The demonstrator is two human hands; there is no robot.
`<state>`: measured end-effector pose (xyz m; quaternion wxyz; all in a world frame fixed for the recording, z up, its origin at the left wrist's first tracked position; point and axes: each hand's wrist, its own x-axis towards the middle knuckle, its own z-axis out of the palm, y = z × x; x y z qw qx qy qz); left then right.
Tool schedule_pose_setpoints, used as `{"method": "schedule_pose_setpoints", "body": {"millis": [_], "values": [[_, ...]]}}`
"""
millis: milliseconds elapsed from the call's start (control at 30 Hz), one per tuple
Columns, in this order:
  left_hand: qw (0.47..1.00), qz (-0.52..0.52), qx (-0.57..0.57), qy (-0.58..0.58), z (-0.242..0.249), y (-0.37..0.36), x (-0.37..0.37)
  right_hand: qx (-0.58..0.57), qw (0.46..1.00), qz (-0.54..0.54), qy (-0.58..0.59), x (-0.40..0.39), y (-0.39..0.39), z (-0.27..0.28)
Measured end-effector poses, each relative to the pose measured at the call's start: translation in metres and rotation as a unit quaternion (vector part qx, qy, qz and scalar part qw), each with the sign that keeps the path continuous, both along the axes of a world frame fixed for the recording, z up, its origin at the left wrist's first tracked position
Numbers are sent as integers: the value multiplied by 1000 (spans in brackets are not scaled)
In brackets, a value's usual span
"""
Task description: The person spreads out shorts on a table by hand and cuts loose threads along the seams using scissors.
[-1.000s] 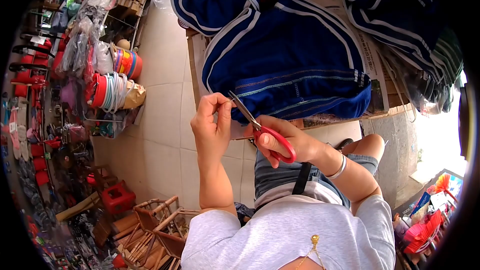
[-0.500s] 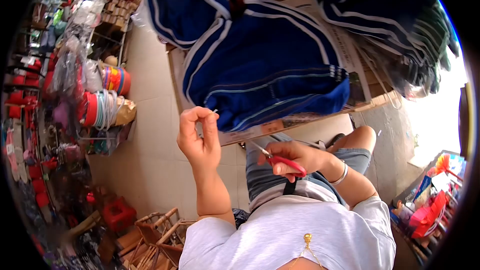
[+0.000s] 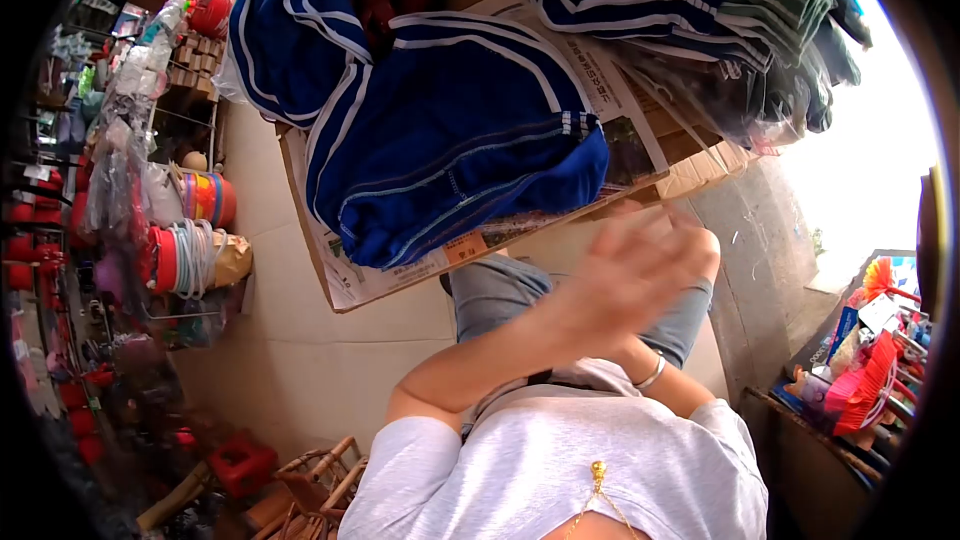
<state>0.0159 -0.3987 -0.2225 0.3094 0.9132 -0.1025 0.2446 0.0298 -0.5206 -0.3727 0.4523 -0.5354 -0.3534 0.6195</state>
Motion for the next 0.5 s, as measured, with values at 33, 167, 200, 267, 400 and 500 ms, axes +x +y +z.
{"method": "schedule_pose_setpoints", "body": {"millis": [33,167,200,267,400,500], "values": [[997,62,-16,-35,-6,21,-14,15,1000,-24,0,5,2,7],[925,353,-125,-69,-24,76,-96,53,985,-122,112,32,5,50],[848,353,-381,-107,-25,70,-113,84,981,-147,98,36,4,51],[832,264,-485,-58,-34,71,-146,82,976,-166,112,47,5,68],[585,7,-811,22,-54,49,-138,85,988,-107,67,66,8,84],[503,-37,-863,9,-45,53,-114,74,993,-16,-89,86,-4,86]]}}
